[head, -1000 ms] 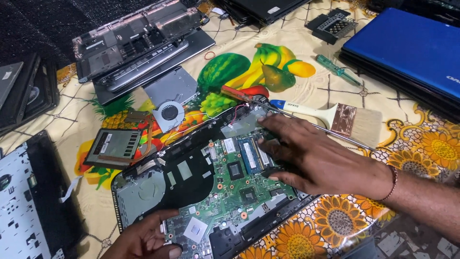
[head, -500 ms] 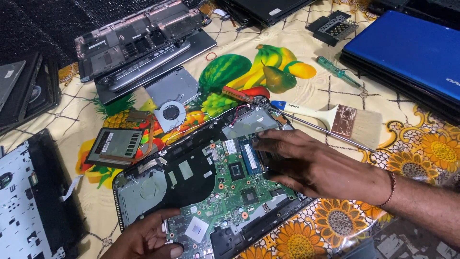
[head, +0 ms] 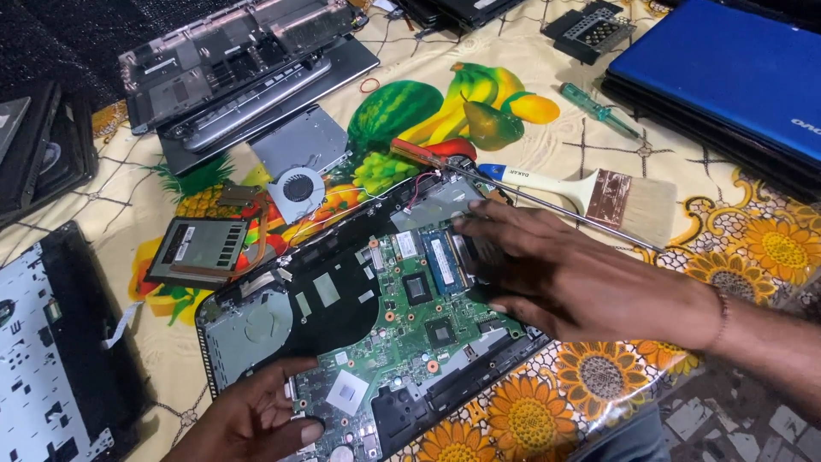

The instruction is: Disassembling a laptop, cleaning the motherboard with a brush, and removing screws from the internal chassis.

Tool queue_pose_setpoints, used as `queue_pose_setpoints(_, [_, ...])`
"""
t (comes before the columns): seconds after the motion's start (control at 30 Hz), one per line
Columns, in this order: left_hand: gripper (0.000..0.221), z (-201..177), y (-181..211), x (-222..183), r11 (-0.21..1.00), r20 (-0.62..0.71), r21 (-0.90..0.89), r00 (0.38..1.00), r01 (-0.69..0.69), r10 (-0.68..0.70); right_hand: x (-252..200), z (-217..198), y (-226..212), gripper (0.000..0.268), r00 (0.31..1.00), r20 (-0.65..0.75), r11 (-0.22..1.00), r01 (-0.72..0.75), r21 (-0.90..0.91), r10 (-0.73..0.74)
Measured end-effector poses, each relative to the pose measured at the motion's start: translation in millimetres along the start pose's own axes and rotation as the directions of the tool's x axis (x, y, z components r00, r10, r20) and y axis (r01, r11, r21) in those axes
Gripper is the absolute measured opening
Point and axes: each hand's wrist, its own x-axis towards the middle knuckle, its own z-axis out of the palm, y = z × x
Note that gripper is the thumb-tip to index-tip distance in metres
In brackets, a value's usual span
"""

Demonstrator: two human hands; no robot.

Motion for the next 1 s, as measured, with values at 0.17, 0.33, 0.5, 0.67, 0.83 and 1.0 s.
queue_pose_setpoints(0.17, [0.068,3,4,-7,1.000,-0.048,0.029,0.999,-0.008,0.009,-22,2,-29,0.039,0.999,-0.036,1.000,0.014,-0.024,-0.015])
queue_pose_setpoints(0.33, [0.068,4,11,-9,0.995,-0.058,0.091,0.998,0.032,-0.027,-48,20,-41,0.055,0.998,-0.040,0.991,-0.051,-0.125,0.046])
queue_pose_setpoints(0.5, [0.068,2,9,-7,0.988,-0.061,0.150,0.998,0.022,-0.013,-46,23,-46,0.062,0.996,-0.094,0.971,-0.025,-0.239,0.003])
queue_pose_setpoints(0.67, [0.068,1,0,-3,0.997,-0.049,0.060,0.998,-0.043,0.046,-48,27,-50,0.056,0.993,-0.116,0.976,-0.052,-0.211,0.028])
queue_pose_setpoints(0.83, [0.067,2,3,-4,0.989,-0.073,0.144,0.996,-0.043,0.054,-44,24,-52,0.063,0.988,-0.151,0.959,-0.058,-0.277,0.016])
queue_pose_setpoints(1.0, [0.065,4,5,-5,0.998,-0.034,0.050,0.999,-0.030,0.032,-52,28,-52,0.070,0.975,-0.194,0.976,-0.143,-0.163,0.110])
